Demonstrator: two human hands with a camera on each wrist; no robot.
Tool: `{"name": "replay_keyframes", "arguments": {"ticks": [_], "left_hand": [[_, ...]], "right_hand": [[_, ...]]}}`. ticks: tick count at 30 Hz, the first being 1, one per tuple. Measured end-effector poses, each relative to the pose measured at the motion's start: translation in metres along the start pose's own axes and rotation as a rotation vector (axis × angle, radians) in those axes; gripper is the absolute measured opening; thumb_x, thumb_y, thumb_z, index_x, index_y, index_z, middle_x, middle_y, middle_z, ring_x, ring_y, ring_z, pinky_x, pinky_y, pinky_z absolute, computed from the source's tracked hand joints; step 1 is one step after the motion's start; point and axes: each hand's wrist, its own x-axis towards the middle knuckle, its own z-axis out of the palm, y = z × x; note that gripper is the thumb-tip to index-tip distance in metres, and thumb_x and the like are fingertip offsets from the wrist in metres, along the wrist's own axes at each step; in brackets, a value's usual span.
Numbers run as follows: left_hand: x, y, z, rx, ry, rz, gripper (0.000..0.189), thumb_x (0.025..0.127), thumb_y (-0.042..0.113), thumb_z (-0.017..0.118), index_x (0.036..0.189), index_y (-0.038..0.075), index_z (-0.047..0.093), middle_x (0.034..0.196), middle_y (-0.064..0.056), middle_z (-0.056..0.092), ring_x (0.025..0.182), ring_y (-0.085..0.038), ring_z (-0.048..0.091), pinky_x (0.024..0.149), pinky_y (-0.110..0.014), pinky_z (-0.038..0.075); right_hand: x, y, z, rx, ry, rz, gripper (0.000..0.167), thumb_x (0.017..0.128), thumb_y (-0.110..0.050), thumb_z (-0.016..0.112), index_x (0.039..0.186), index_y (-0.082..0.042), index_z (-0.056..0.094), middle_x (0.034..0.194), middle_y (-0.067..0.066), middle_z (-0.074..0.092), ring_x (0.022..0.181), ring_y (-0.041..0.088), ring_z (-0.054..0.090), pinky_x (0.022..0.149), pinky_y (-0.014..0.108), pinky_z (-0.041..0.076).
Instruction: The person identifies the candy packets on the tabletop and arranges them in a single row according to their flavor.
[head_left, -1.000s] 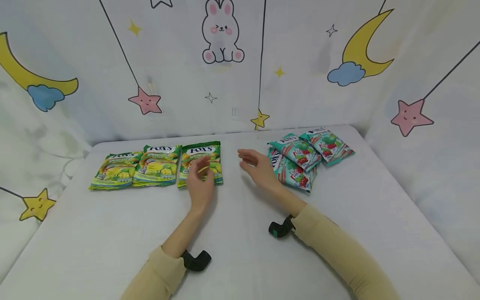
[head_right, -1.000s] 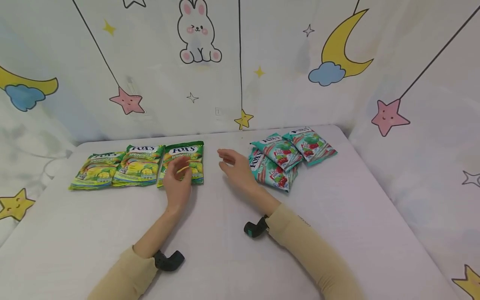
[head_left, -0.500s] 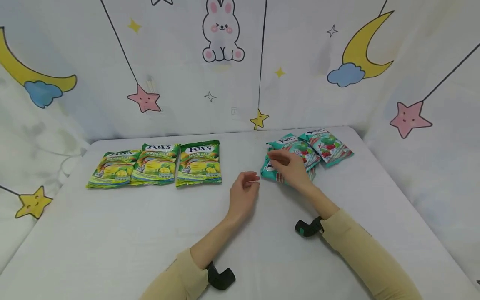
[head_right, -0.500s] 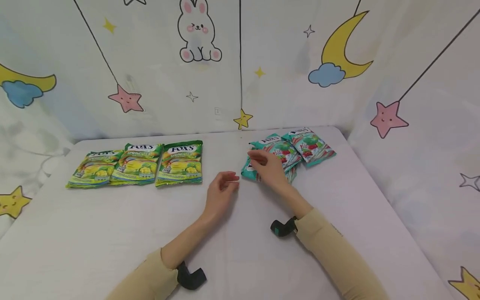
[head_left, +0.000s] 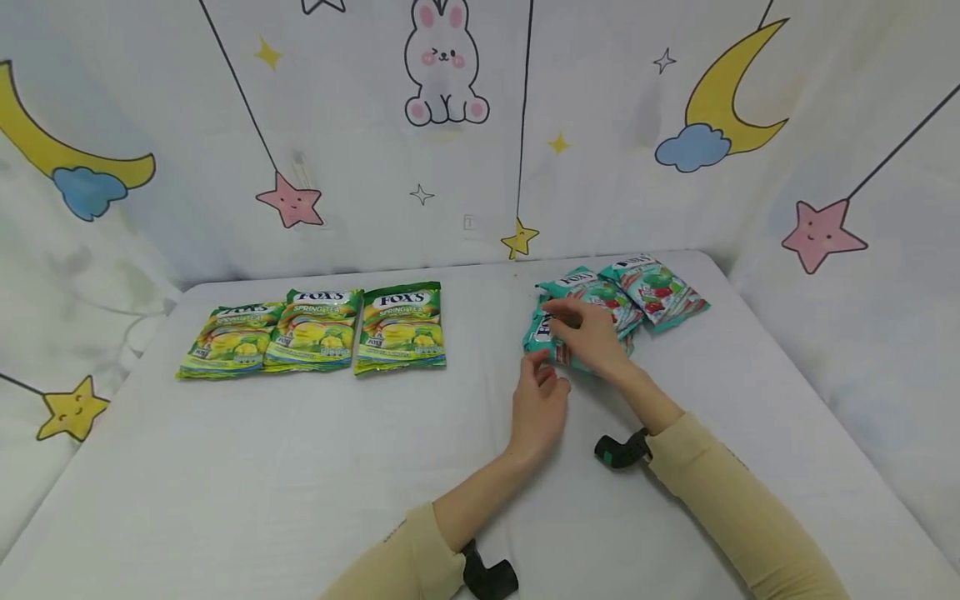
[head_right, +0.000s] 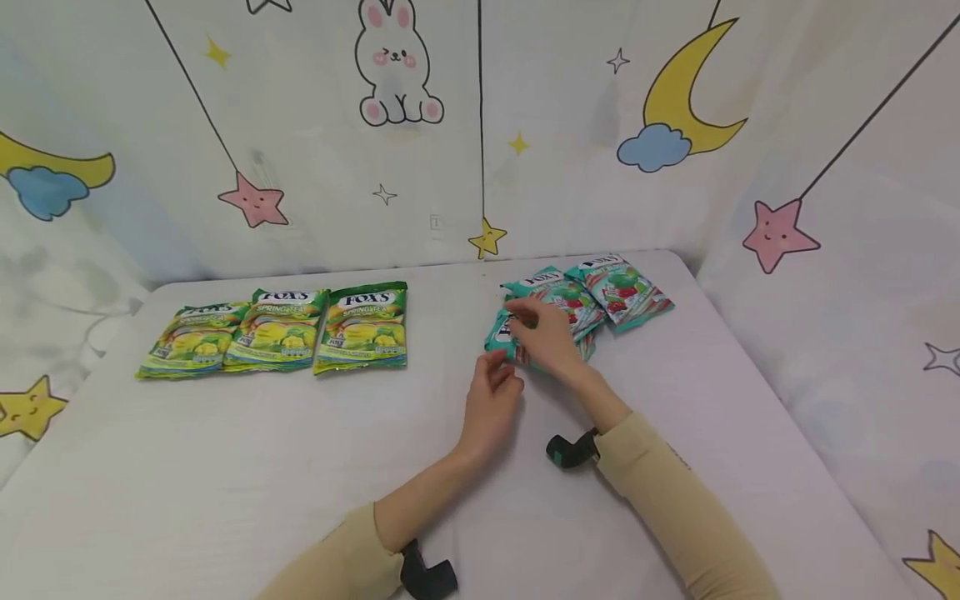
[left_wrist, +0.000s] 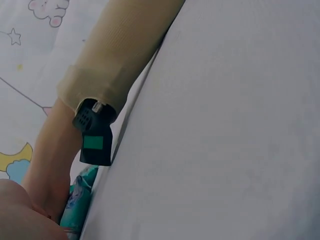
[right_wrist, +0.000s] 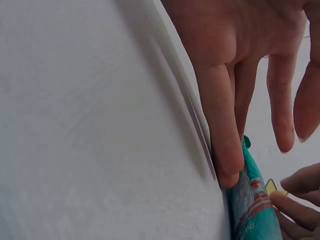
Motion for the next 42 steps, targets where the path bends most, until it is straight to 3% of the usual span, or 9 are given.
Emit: {"name": "replay_keyframes", "arguments": {"ticks": [6,18,21,24,28,32,35,39,42], "left_hand": [[0.003,-0.005,0.019,-0.093,0.030,0.056,0.052,0.096,0.003,0.049,0.147,0.006,0.037,0.150,-0.015,0.040,0.139,-0.027,0.043,0.114,-0.039,0.040],[0.014,-0.007,0.029,-0.013,0.100,0.073,0.052,0.098,0.008,0.052,0.149,0.009,0.038,0.156,-0.007,0.032,0.142,-0.019,0.039,0.113,-0.031,0.040],[0.017,-0.006,0.031,-0.007,0.115,0.066,0.052,0.098,0.007,0.051,0.149,0.009,0.037,0.159,-0.008,0.026,0.143,-0.016,0.036,0.113,-0.029,0.039],[0.022,-0.006,0.032,-0.005,0.134,0.071,0.053,0.098,0.007,0.051,0.149,0.007,0.037,0.161,-0.009,0.023,0.144,-0.015,0.034,0.113,-0.026,0.038],[0.026,-0.005,0.033,-0.002,0.146,0.074,0.054,0.097,0.006,0.052,0.149,0.006,0.037,0.162,-0.011,0.021,0.144,-0.016,0.034,0.113,-0.026,0.038],[0.027,-0.005,0.033,0.006,0.142,0.063,0.055,0.097,0.007,0.054,0.149,0.006,0.036,0.164,-0.013,0.018,0.145,-0.017,0.033,0.113,-0.026,0.038],[0.027,-0.005,0.033,0.017,0.140,0.063,0.056,0.097,0.008,0.056,0.149,0.007,0.037,0.164,-0.013,0.017,0.145,-0.018,0.032,0.113,-0.026,0.038],[0.028,-0.008,0.033,0.026,0.139,0.073,0.056,0.097,0.008,0.058,0.149,0.007,0.037,0.164,-0.014,0.018,0.145,-0.018,0.033,0.111,-0.025,0.039],[0.029,-0.009,0.033,0.031,0.140,0.080,0.057,0.096,0.008,0.060,0.148,0.007,0.037,0.163,-0.014,0.018,0.144,-0.019,0.034,0.111,-0.025,0.040]], "right_hand": [[0.002,0.000,-0.006,-0.063,0.001,0.007,0.032,0.097,-0.009,0.060,0.127,-0.002,0.066,0.124,0.019,0.067,0.114,0.035,0.063,0.094,0.053,0.050],[0.004,0.008,-0.019,-0.231,0.017,0.063,0.036,0.099,-0.012,0.055,0.131,0.003,0.061,0.132,0.025,0.062,0.120,0.042,0.057,0.102,0.057,0.044],[0.004,0.012,-0.022,-0.270,0.012,0.103,0.036,0.100,-0.013,0.054,0.132,0.002,0.061,0.128,0.026,0.063,0.090,0.037,0.062,0.084,0.049,0.050],[0.005,0.014,-0.025,-0.280,0.006,0.144,0.037,0.100,-0.015,0.053,0.132,0.001,0.061,0.110,0.030,0.067,0.056,0.022,0.044,0.059,0.037,0.040],[0.006,0.016,-0.029,-0.284,0.008,0.197,0.038,0.101,-0.017,0.052,0.133,0.000,0.061,0.106,0.031,0.066,0.047,0.014,0.032,0.051,0.031,0.032],[0.007,0.017,-0.032,-0.292,-0.006,0.237,0.039,0.102,-0.021,0.051,0.135,-0.001,0.059,0.126,0.029,0.062,0.057,0.022,0.048,0.058,0.033,0.039],[0.007,0.018,-0.032,-0.283,-0.017,0.254,0.041,0.103,-0.022,0.050,0.136,-0.001,0.058,0.135,0.028,0.058,0.079,0.032,0.059,0.071,0.040,0.046],[0.006,0.019,-0.032,-0.264,-0.018,0.259,0.041,0.103,-0.022,0.050,0.137,0.000,0.057,0.140,0.028,0.054,0.111,0.042,0.057,0.092,0.053,0.046],[0.006,0.020,-0.032,-0.259,-0.017,0.255,0.041,0.103,-0.022,0.050,0.136,0.001,0.057,0.140,0.029,0.054,0.122,0.046,0.052,0.101,0.058,0.042]]}}
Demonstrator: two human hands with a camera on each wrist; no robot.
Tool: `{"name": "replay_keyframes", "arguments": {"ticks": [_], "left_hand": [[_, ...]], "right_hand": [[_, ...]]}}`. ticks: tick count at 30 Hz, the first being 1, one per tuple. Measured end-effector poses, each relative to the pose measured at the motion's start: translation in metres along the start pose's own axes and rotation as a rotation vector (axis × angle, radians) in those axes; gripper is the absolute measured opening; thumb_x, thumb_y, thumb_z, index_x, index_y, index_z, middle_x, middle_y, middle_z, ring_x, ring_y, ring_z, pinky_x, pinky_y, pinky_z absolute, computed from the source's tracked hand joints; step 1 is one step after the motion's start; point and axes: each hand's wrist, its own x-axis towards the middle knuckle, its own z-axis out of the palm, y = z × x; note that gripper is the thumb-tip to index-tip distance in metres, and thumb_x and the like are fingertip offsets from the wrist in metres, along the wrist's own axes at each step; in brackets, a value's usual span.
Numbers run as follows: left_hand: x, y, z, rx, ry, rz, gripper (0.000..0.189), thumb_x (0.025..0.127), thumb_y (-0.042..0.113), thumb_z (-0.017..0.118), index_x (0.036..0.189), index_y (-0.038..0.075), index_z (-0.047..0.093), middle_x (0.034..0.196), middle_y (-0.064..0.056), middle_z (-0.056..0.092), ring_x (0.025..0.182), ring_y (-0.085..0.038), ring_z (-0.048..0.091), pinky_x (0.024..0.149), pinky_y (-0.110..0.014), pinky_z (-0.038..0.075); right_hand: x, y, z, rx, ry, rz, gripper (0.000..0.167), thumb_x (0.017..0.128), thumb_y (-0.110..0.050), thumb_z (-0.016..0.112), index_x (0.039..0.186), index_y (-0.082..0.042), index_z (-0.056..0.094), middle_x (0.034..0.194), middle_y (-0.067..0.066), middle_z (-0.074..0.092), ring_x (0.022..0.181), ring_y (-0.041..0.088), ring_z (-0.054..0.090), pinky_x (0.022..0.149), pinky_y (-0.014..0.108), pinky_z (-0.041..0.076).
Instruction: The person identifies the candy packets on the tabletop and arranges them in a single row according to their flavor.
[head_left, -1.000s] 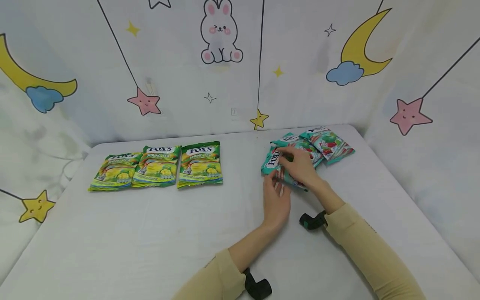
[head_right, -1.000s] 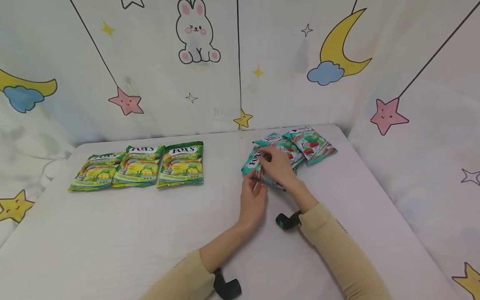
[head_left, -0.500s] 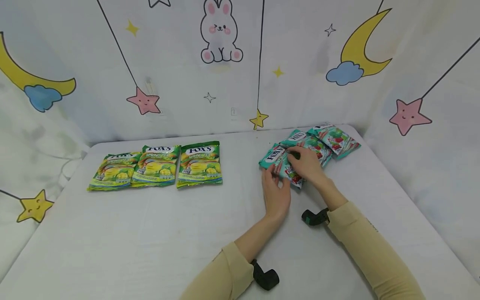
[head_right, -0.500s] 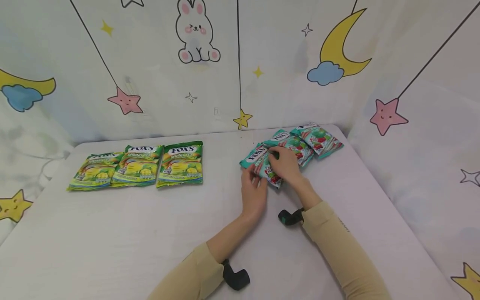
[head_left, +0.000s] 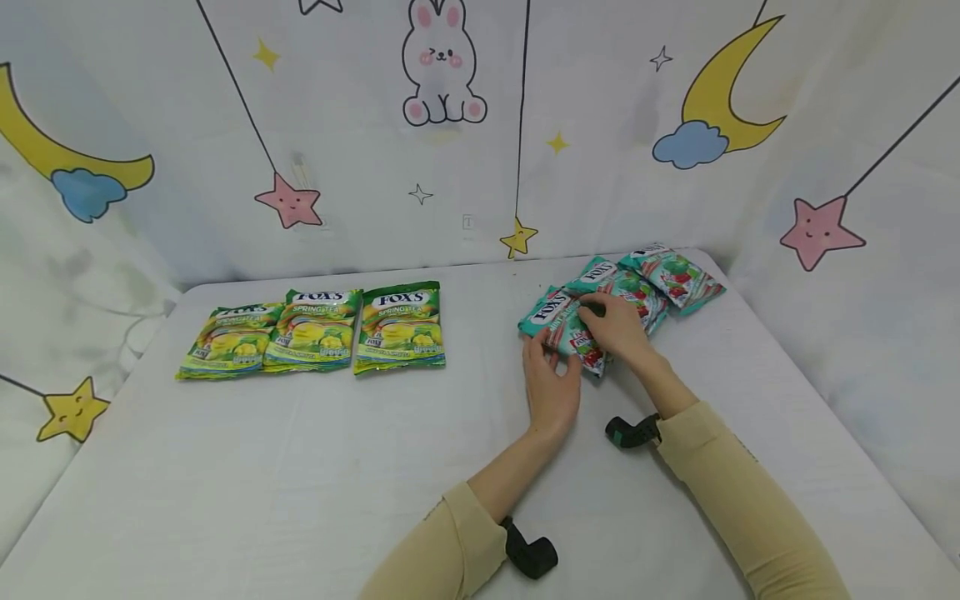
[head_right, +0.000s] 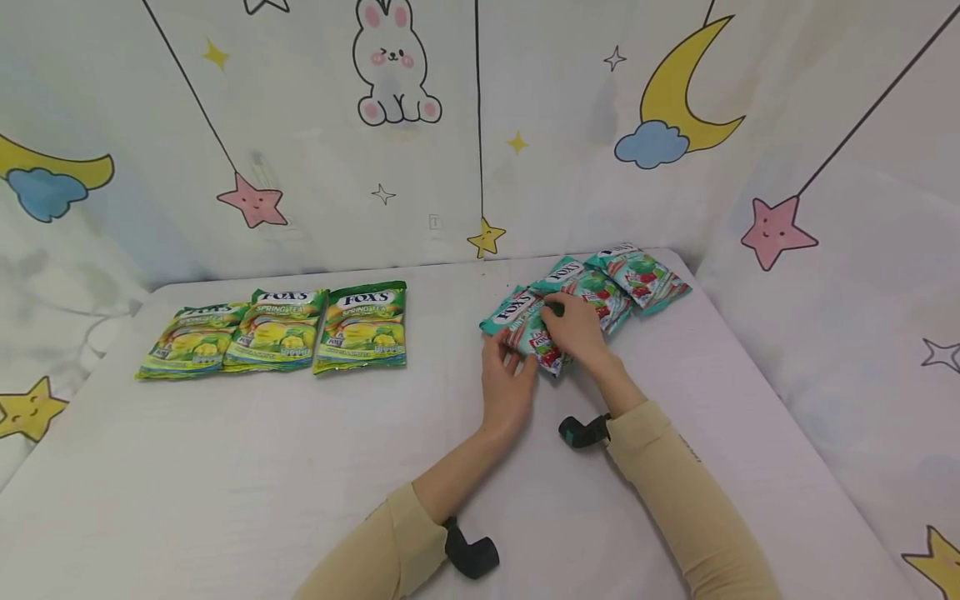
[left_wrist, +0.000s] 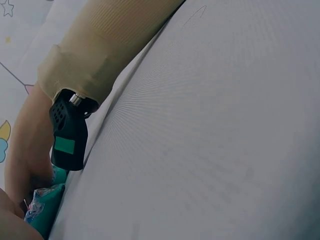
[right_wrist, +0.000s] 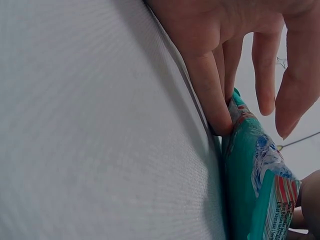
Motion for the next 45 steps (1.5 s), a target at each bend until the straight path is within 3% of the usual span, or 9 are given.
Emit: {"name": "replay_keyframes", "arguments": {"ticks": [25,32,39,45], "left_hand": [[0.002,0.001,-0.002,-0.033,0.010,-0.034,0.057,0.094,0.008,0.063,0.146,0.010,0.040,0.163,-0.013,0.020,0.142,-0.020,0.039,0.105,-0.026,0.047],[0.003,0.001,-0.005,-0.009,0.048,-0.007,0.055,0.093,0.009,0.063,0.144,0.009,0.042,0.160,-0.014,0.027,0.139,-0.025,0.042,0.101,-0.033,0.051],[0.010,0.003,-0.011,-0.016,0.073,-0.025,0.054,0.093,0.011,0.064,0.143,0.010,0.044,0.150,-0.011,0.044,0.134,-0.022,0.048,0.102,-0.036,0.050],[0.020,0.003,-0.020,-0.055,0.111,-0.060,0.052,0.093,0.010,0.065,0.142,0.013,0.048,0.140,-0.011,0.057,0.128,-0.019,0.055,0.103,-0.037,0.049]], "right_hand": [[0.002,0.003,0.000,0.037,0.002,0.004,0.040,0.102,-0.022,0.051,0.133,0.001,0.060,0.139,0.028,0.054,0.129,0.046,0.048,0.106,0.060,0.039],[0.001,0.003,0.000,0.060,0.003,0.004,0.039,0.101,-0.021,0.052,0.132,0.000,0.060,0.137,0.027,0.056,0.128,0.045,0.049,0.106,0.059,0.039],[-0.001,0.001,-0.001,0.084,-0.006,0.010,0.037,0.101,-0.020,0.054,0.132,0.000,0.061,0.132,0.026,0.059,0.122,0.042,0.054,0.102,0.056,0.043],[0.001,0.003,0.000,0.149,-0.033,0.029,0.038,0.101,-0.023,0.057,0.133,-0.003,0.060,0.136,0.022,0.058,0.127,0.038,0.052,0.105,0.054,0.042]]}}
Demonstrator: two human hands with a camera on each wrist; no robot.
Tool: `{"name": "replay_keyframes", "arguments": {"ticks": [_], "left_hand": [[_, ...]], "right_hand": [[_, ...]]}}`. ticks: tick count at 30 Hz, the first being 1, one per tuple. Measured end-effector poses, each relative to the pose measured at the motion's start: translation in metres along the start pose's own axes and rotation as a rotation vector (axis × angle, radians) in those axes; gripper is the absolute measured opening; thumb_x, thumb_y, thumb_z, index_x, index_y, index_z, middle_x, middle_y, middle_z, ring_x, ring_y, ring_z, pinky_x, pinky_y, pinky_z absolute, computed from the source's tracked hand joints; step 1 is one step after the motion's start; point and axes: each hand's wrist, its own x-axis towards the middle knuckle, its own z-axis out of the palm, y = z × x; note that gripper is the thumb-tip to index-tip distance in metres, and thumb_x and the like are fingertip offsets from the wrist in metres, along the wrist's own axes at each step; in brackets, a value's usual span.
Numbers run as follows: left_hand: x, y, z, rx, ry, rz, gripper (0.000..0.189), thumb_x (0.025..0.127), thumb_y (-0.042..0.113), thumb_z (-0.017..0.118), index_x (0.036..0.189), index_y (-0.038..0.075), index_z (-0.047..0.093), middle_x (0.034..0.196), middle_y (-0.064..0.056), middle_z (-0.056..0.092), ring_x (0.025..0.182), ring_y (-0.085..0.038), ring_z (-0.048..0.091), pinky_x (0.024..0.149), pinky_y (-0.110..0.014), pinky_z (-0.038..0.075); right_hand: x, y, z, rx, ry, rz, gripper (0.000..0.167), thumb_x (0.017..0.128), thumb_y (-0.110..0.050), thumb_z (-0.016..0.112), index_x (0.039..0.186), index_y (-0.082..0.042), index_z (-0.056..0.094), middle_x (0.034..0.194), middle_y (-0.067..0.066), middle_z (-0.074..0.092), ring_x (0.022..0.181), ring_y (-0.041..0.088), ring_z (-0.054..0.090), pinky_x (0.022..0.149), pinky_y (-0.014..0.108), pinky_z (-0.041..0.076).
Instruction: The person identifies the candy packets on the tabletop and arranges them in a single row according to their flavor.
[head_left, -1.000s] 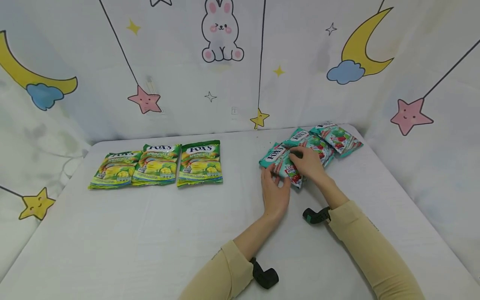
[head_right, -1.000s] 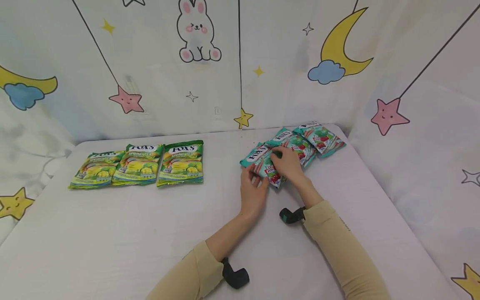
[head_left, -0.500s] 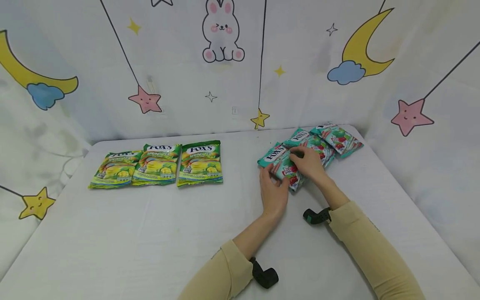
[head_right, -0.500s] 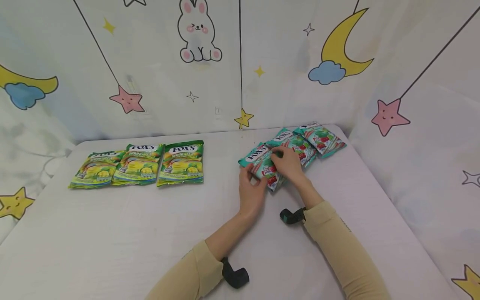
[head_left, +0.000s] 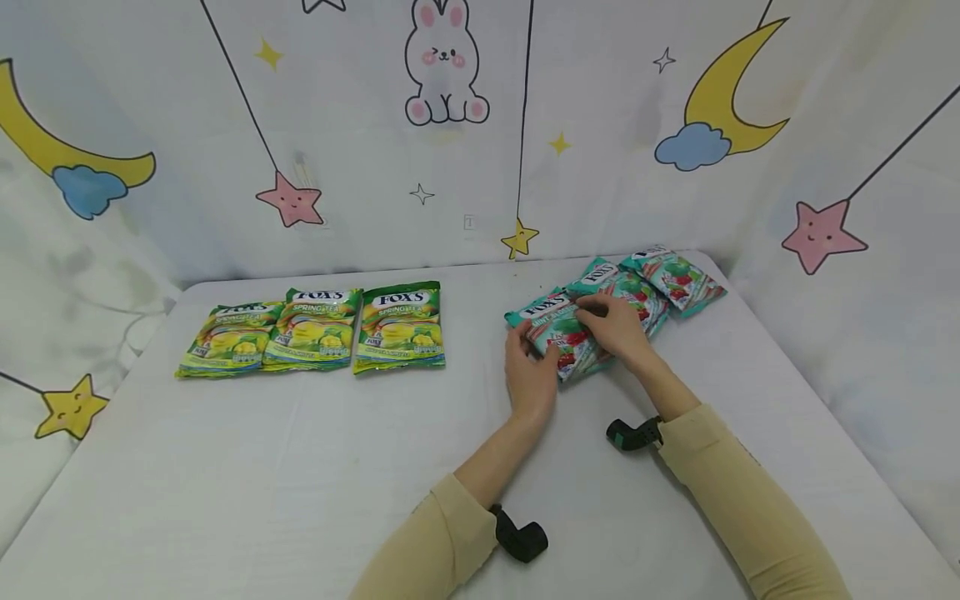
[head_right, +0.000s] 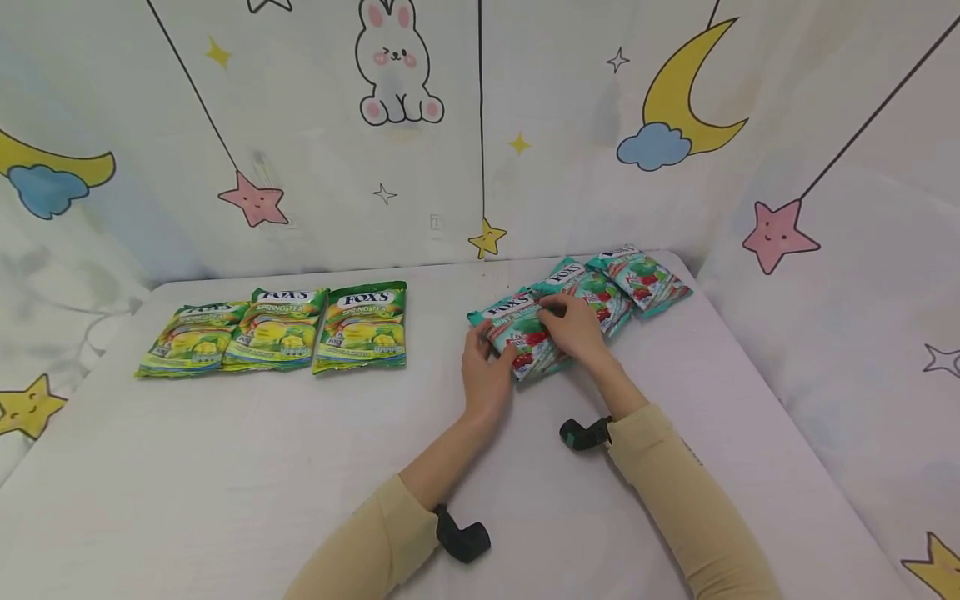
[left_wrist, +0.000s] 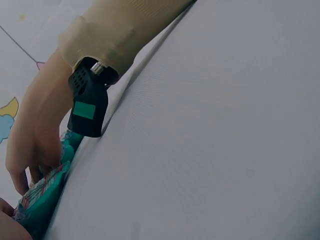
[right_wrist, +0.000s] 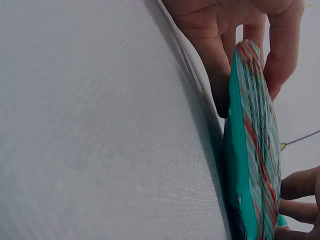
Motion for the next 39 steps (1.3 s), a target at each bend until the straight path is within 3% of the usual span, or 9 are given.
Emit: {"name": "replay_keyframes", "arguments": {"ticks": [4,10,12,16,20,24,31,39], "left_hand": [[0.005,0.000,-0.004,-0.006,0.003,-0.011,0.049,0.094,0.012,0.064,0.141,0.015,0.049,0.141,-0.011,0.057,0.128,-0.018,0.056,0.101,-0.036,0.051],[0.013,0.000,-0.012,-0.011,-0.001,-0.017,0.046,0.094,0.011,0.063,0.139,0.014,0.052,0.141,-0.013,0.058,0.126,-0.019,0.058,0.097,-0.036,0.054],[0.016,-0.001,-0.015,-0.023,0.002,-0.015,0.044,0.094,0.010,0.062,0.137,0.013,0.054,0.140,-0.013,0.059,0.126,-0.019,0.058,0.098,-0.036,0.053],[0.023,-0.001,-0.022,-0.038,0.013,-0.025,0.041,0.094,0.010,0.061,0.134,0.013,0.057,0.140,-0.012,0.060,0.125,-0.018,0.059,0.098,-0.036,0.054],[0.029,-0.002,-0.029,-0.024,0.016,-0.019,0.040,0.094,0.008,0.061,0.133,0.012,0.059,0.140,-0.013,0.060,0.127,-0.019,0.059,0.101,-0.036,0.052],[0.034,-0.002,-0.036,-0.006,0.021,-0.006,0.041,0.092,0.007,0.060,0.134,0.010,0.060,0.141,-0.014,0.059,0.131,-0.022,0.056,0.107,-0.036,0.047],[0.041,-0.001,-0.045,-0.009,0.030,-0.046,0.045,0.090,0.007,0.062,0.135,0.011,0.062,0.143,-0.013,0.057,0.130,-0.024,0.056,0.106,-0.036,0.047],[0.048,-0.001,-0.051,-0.014,0.057,-0.078,0.045,0.089,0.007,0.064,0.133,0.012,0.064,0.143,-0.012,0.057,0.129,-0.025,0.057,0.105,-0.036,0.048]], "right_hand": [[0.001,0.003,-0.001,0.064,-0.023,0.019,0.040,0.101,-0.023,0.057,0.135,-0.002,0.059,0.140,0.020,0.056,0.129,0.037,0.050,0.105,0.050,0.043],[0.002,0.002,-0.001,0.153,-0.058,0.073,0.042,0.101,-0.025,0.058,0.138,-0.005,0.058,0.140,0.019,0.056,0.115,0.033,0.054,0.081,0.034,0.048],[0.003,0.001,-0.001,0.193,-0.070,0.082,0.042,0.101,-0.024,0.059,0.139,-0.005,0.057,0.142,0.020,0.055,0.118,0.034,0.053,0.085,0.035,0.049],[0.003,-0.002,0.000,0.327,-0.098,0.098,0.044,0.100,-0.019,0.060,0.139,-0.001,0.055,0.147,0.022,0.048,0.135,0.035,0.044,0.109,0.045,0.040],[0.002,-0.004,0.004,0.426,-0.112,0.113,0.044,0.098,-0.016,0.062,0.139,0.000,0.055,0.149,0.023,0.045,0.140,0.034,0.039,0.115,0.049,0.034],[0.002,-0.003,0.009,0.439,-0.116,0.078,0.044,0.098,-0.014,0.062,0.140,-0.001,0.055,0.147,0.022,0.049,0.139,0.032,0.041,0.112,0.044,0.039],[0.004,0.000,0.018,0.437,-0.112,0.038,0.048,0.098,-0.012,0.063,0.144,-0.006,0.052,0.147,0.016,0.048,0.127,0.028,0.047,0.093,0.021,0.043],[0.000,-0.005,0.023,0.466,-0.111,-0.034,0.052,0.097,-0.012,0.064,0.147,-0.011,0.050,0.148,0.016,0.047,0.121,0.028,0.053,0.086,0.018,0.047]]}}
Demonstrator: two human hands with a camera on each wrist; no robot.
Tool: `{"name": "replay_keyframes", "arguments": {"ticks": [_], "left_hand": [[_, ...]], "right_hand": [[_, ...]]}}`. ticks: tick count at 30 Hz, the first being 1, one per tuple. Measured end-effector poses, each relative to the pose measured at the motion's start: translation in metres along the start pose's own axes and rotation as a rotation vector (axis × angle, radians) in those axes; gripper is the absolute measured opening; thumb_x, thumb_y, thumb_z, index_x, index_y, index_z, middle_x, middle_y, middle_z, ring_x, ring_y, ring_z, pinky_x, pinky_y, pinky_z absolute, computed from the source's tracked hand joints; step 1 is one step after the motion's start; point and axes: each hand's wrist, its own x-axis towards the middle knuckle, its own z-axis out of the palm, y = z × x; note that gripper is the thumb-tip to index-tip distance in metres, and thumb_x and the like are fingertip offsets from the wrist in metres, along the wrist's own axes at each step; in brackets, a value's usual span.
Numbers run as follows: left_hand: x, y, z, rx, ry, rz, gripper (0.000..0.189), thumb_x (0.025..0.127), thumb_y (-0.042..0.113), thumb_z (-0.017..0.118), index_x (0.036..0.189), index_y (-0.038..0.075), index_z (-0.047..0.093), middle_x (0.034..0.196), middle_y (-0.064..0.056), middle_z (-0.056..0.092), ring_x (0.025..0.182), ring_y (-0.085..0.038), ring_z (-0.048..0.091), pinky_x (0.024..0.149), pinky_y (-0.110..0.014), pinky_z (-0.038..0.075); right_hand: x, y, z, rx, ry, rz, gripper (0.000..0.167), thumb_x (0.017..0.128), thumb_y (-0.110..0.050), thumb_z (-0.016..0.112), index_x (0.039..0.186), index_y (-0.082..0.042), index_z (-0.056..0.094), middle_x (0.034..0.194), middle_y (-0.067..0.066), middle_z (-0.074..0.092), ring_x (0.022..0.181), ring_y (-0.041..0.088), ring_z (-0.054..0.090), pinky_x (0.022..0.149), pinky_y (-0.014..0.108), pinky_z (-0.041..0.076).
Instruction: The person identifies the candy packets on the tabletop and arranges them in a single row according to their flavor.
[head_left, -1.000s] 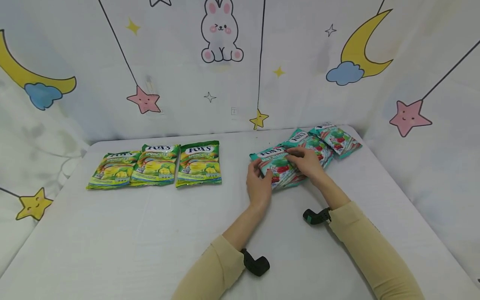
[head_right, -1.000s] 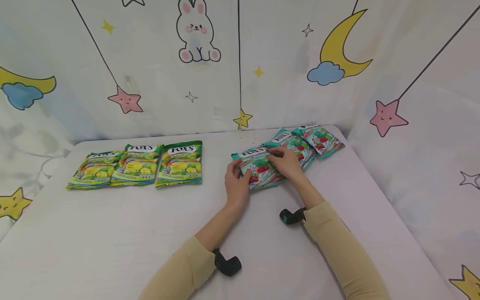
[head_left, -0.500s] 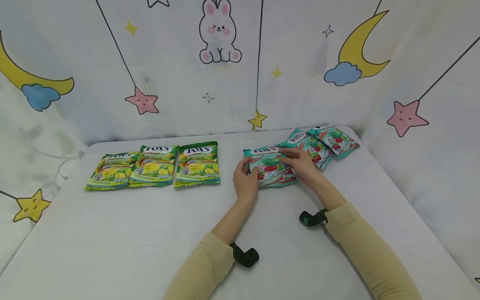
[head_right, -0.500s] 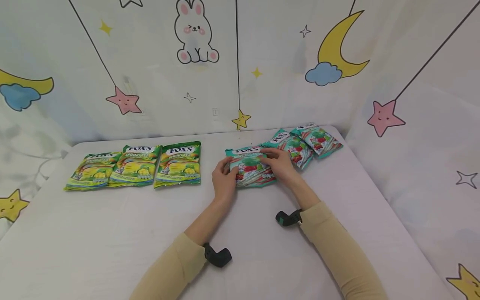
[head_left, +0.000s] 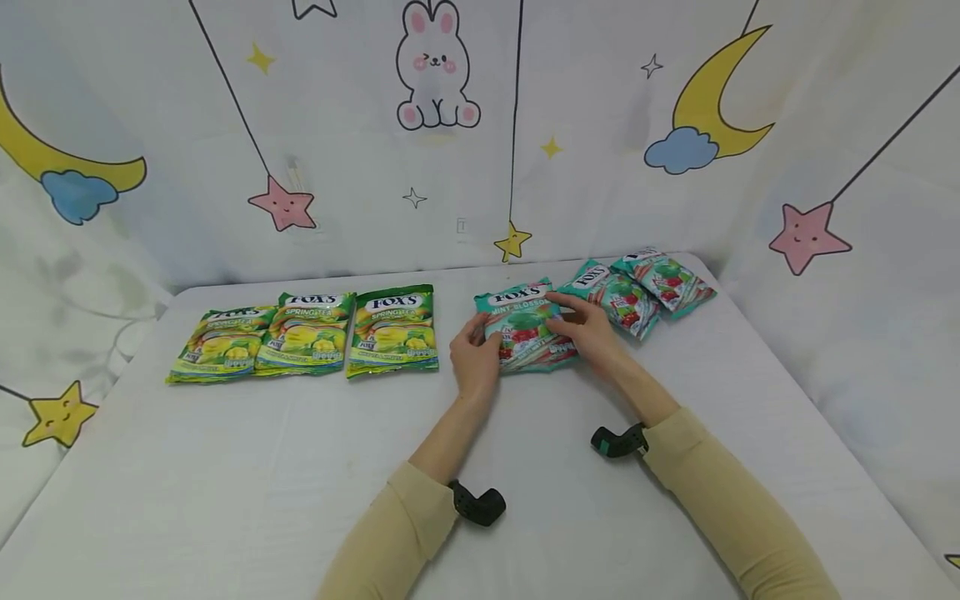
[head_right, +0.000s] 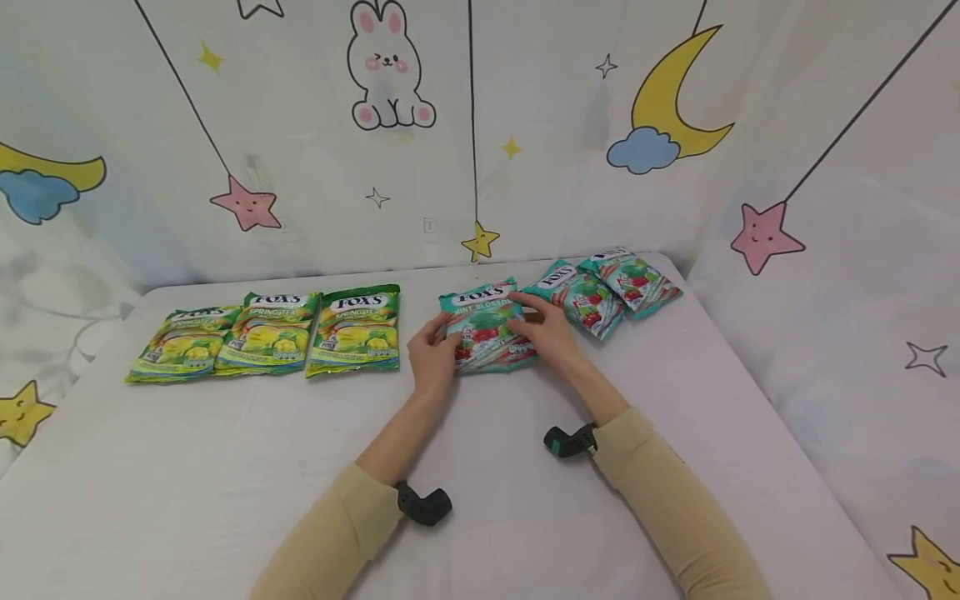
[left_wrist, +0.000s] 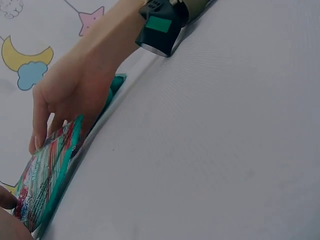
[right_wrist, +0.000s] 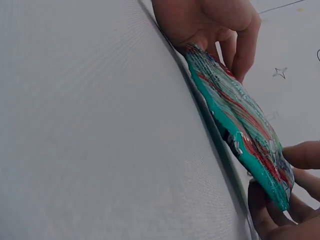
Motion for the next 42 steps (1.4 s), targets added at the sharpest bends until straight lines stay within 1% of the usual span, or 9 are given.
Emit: {"name": "replay_keyframes", "arguments": {"ticks": [5,9,14,17,22,26,31,37,42], "left_hand": [[0.003,0.002,-0.004,-0.011,0.018,-0.010,0.044,0.089,0.007,0.065,0.133,0.012,0.064,0.141,-0.012,0.059,0.125,-0.024,0.060,0.102,-0.037,0.051],[0.006,0.002,-0.006,-0.009,0.023,-0.005,0.043,0.090,0.007,0.065,0.132,0.012,0.065,0.140,-0.011,0.060,0.125,-0.023,0.060,0.102,-0.038,0.051],[0.006,0.003,-0.009,-0.004,0.022,0.007,0.040,0.091,0.006,0.064,0.132,0.011,0.065,0.140,-0.008,0.060,0.124,-0.024,0.059,0.104,-0.037,0.049],[0.007,0.004,-0.011,-0.003,0.012,0.014,0.038,0.093,0.005,0.063,0.131,0.009,0.065,0.143,-0.006,0.058,0.128,-0.024,0.057,0.108,-0.036,0.046],[0.007,0.007,-0.016,0.000,-0.019,0.019,0.037,0.092,0.000,0.060,0.129,0.007,0.066,0.149,-0.008,0.052,0.139,-0.023,0.047,0.114,-0.034,0.039],[0.009,0.010,-0.023,0.012,-0.047,0.029,0.039,0.092,-0.001,0.058,0.130,0.006,0.065,0.151,-0.009,0.050,0.142,-0.022,0.043,0.116,-0.034,0.036],[0.012,0.013,-0.033,0.024,-0.074,0.030,0.041,0.091,-0.002,0.057,0.132,0.004,0.063,0.152,-0.011,0.048,0.143,-0.023,0.042,0.116,-0.035,0.036],[0.017,0.017,-0.043,0.061,-0.085,0.007,0.045,0.090,-0.004,0.056,0.134,0.006,0.062,0.153,-0.010,0.047,0.143,-0.021,0.041,0.115,-0.036,0.038],[0.019,0.020,-0.047,0.047,-0.093,-0.009,0.048,0.088,-0.007,0.053,0.134,0.005,0.061,0.156,-0.010,0.042,0.145,-0.021,0.038,0.114,-0.036,0.038]], "right_hand": [[0.000,0.002,0.003,0.000,-0.039,-0.053,0.054,0.097,-0.010,0.063,0.149,-0.011,0.047,0.158,0.011,0.036,0.127,0.038,0.055,0.082,0.016,0.050],[0.000,0.006,0.006,0.000,-0.031,-0.083,0.053,0.097,-0.007,0.063,0.147,-0.009,0.048,0.161,0.010,0.033,0.133,0.039,0.051,0.087,0.015,0.050],[-0.001,0.008,0.009,0.016,0.007,-0.077,0.051,0.096,-0.008,0.064,0.145,-0.009,0.051,0.160,0.011,0.034,0.140,0.037,0.044,0.107,0.032,0.046],[-0.001,0.009,0.011,0.041,0.023,-0.069,0.049,0.096,-0.008,0.065,0.144,-0.007,0.052,0.160,0.011,0.034,0.142,0.036,0.041,0.113,0.042,0.040],[-0.002,0.011,0.017,0.065,0.048,-0.040,0.049,0.096,-0.010,0.065,0.143,-0.004,0.053,0.159,0.014,0.036,0.143,0.035,0.039,0.113,0.044,0.039],[-0.002,0.010,0.026,0.097,0.077,-0.016,0.048,0.096,-0.010,0.066,0.142,-0.004,0.055,0.157,0.014,0.039,0.143,0.035,0.039,0.114,0.045,0.038],[-0.002,0.008,0.039,0.128,0.122,0.000,0.046,0.094,-0.009,0.068,0.138,-0.002,0.058,0.154,0.014,0.044,0.141,0.032,0.043,0.113,0.042,0.040],[0.002,0.006,0.054,0.145,0.174,0.028,0.043,0.093,-0.009,0.069,0.136,-0.006,0.061,0.149,0.012,0.050,0.135,0.028,0.051,0.107,0.038,0.046],[0.006,0.004,0.063,0.167,0.210,0.043,0.041,0.093,-0.009,0.070,0.133,-0.007,0.064,0.147,0.011,0.051,0.136,0.024,0.050,0.108,0.039,0.045]]}}
